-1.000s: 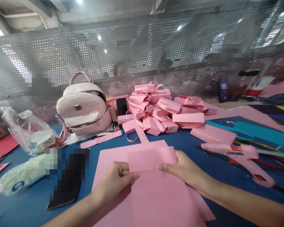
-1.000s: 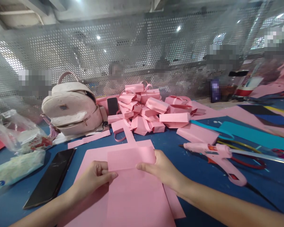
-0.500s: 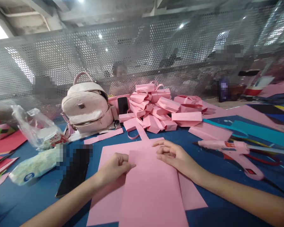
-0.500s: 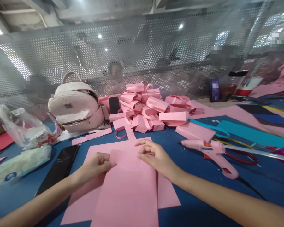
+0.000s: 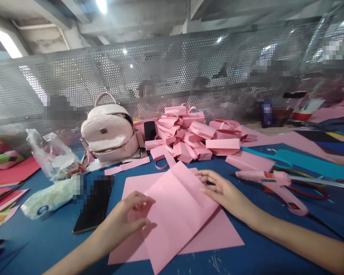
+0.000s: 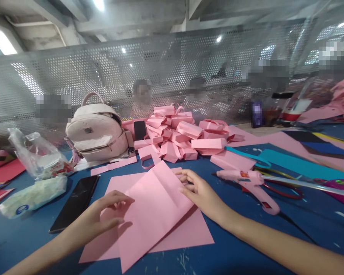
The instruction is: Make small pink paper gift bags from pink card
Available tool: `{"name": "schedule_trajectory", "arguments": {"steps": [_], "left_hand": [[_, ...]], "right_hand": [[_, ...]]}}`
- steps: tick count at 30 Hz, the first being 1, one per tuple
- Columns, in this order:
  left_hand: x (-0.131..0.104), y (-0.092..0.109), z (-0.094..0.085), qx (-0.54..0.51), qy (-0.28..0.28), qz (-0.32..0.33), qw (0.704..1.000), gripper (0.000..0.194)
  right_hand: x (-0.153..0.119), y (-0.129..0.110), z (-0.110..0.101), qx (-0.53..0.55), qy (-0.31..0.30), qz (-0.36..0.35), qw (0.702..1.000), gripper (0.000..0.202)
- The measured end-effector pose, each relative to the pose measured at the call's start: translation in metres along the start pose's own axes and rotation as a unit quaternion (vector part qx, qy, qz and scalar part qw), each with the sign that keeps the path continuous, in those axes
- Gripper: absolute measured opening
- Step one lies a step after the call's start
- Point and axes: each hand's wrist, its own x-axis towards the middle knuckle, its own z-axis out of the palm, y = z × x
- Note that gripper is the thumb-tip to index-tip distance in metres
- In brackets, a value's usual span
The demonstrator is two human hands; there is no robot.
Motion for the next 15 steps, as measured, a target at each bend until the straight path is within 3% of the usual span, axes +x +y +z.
{"name": "schedule_trajectory", "arguments": {"steps": [6,12,15], "left_hand": [[-0.001,-0.029,0.006,0.032,0.078,-0.028,0.996,0.063],[0.000,-0.017,0.011,0.054,0.067,-0.031,0.996,0.066],[-0.002,-0.013,0.016,0.063,0.104,0.012,0.993,0.069]], "right_hand": [[-0.008,0.005,-0.001,-0.020,-0.007,0.018,1.000,0.053],[-0.014,0.008,-0.002,-0.001,-0.036,0.045,0.998,0.065],[-0.015,0.011,-0.002,0.018,-0.045,0.051,0.998,0.069]]}}
